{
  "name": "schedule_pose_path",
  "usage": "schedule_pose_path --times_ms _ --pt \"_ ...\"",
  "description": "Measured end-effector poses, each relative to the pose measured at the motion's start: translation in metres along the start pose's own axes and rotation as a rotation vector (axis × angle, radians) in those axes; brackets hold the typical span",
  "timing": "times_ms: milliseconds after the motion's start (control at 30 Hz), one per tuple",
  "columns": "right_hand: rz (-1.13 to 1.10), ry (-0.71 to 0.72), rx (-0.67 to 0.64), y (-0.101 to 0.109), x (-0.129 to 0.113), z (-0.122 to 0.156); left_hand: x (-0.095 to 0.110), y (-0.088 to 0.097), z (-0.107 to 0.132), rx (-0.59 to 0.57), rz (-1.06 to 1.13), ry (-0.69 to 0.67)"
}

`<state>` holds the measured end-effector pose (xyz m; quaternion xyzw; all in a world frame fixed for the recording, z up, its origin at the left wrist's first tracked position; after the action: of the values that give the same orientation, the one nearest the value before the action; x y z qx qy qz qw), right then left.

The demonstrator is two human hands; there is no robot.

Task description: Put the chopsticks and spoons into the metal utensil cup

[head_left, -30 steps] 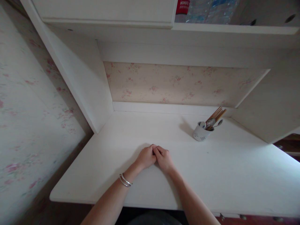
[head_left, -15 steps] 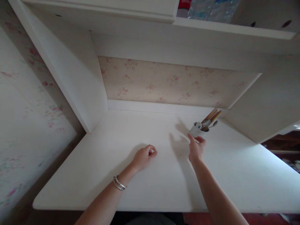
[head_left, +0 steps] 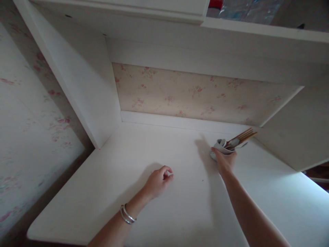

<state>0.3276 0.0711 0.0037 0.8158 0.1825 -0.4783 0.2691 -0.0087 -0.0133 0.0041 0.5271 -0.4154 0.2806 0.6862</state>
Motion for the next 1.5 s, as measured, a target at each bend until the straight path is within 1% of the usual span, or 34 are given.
schedule_pose_path --times_ms 100,167,233,333,400,467,500,567,600,667,767,867,933,1000,1100,1167,1233,1300,1400,1500 --pt "-0.018 -0.012 -0.016 -0.008 -0.014 0.015 0.000 0.004 -0.004 -0.003 0.224 0.048" --pt "-0.070 -0.015 -0.106 -0.014 -0.029 0.032 0.001 0.007 -0.009 -0.006 0.406 0.102" --pt "-0.198 -0.063 -0.317 -0.021 -0.049 0.054 0.002 0.012 -0.016 0.008 0.621 0.152" --pt "-0.398 -0.121 -0.737 -0.029 -0.084 0.096 0.007 0.022 -0.024 0.046 0.981 0.201" --pt "-0.584 -0.175 -0.972 -0.033 -0.105 0.124 0.012 0.030 -0.028 0.023 1.149 0.240" --pt "-0.721 -0.226 -1.169 -0.038 -0.121 0.149 0.016 0.038 -0.028 -0.042 1.249 0.274" --pt "-0.771 -0.268 -1.244 -0.040 -0.126 0.161 0.017 0.041 -0.028 -0.075 1.291 0.292" --pt "-0.863 -0.399 -1.364 -0.043 -0.131 0.181 0.018 0.044 -0.026 -0.118 1.379 0.336" --pt "-0.903 -0.482 -1.395 -0.044 -0.131 0.189 0.017 0.045 -0.025 -0.130 1.417 0.362" --pt "-0.961 -0.664 -1.398 -0.045 -0.128 0.202 0.014 0.044 -0.024 -0.122 1.473 0.413" --pt "-0.983 -0.916 -1.380 -0.046 -0.121 0.213 0.010 0.037 -0.024 -0.024 1.529 0.458" --pt "-1.058 -1.066 -1.442 -0.047 -0.117 0.216 0.010 0.030 -0.025 0.070 1.587 0.478" --pt "-1.125 -1.110 -1.483 -0.047 -0.115 0.215 0.011 0.028 -0.027 0.087 1.647 0.490" --pt "-1.156 -1.130 -1.530 -0.046 -0.113 0.214 0.010 0.030 -0.029 0.111 1.708 0.506" --pt "-1.148 -1.089 -1.571 -0.045 -0.110 0.212 0.005 0.039 -0.034 0.188 1.768 0.526" --pt "-1.151 -1.048 -1.565 -0.044 -0.106 0.213 0.000 0.046 -0.038 0.228 1.771 0.504" --pt "-1.155 -1.037 -1.548 -0.045 -0.101 0.215 -0.005 0.053 -0.042 0.240 1.764 0.489" --pt "-1.148 -1.056 -1.541 -0.045 -0.095 0.219 -0.010 0.059 -0.045 0.262 1.776 0.483" --pt "-1.127 -1.112 -1.575 -0.047 -0.087 0.226 -0.017 0.067 -0.049 0.341 1.783 0.435" --pt "-1.107 -1.142 -1.587 -0.047 -0.086 0.229 -0.025 0.077 -0.057 0.394 1.694 0.373"
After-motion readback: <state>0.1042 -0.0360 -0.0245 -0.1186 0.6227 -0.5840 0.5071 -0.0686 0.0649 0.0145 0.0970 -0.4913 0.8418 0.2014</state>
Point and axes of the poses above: each hand's wrist, its own z-axis away from the middle knuckle, its own y-axis out of the back of the hand, x = y × z, the point moved 1 cm from there along -z, towards the middle knuckle, and after that the axes turned 8 degrees about y, right-handed, at the moved point
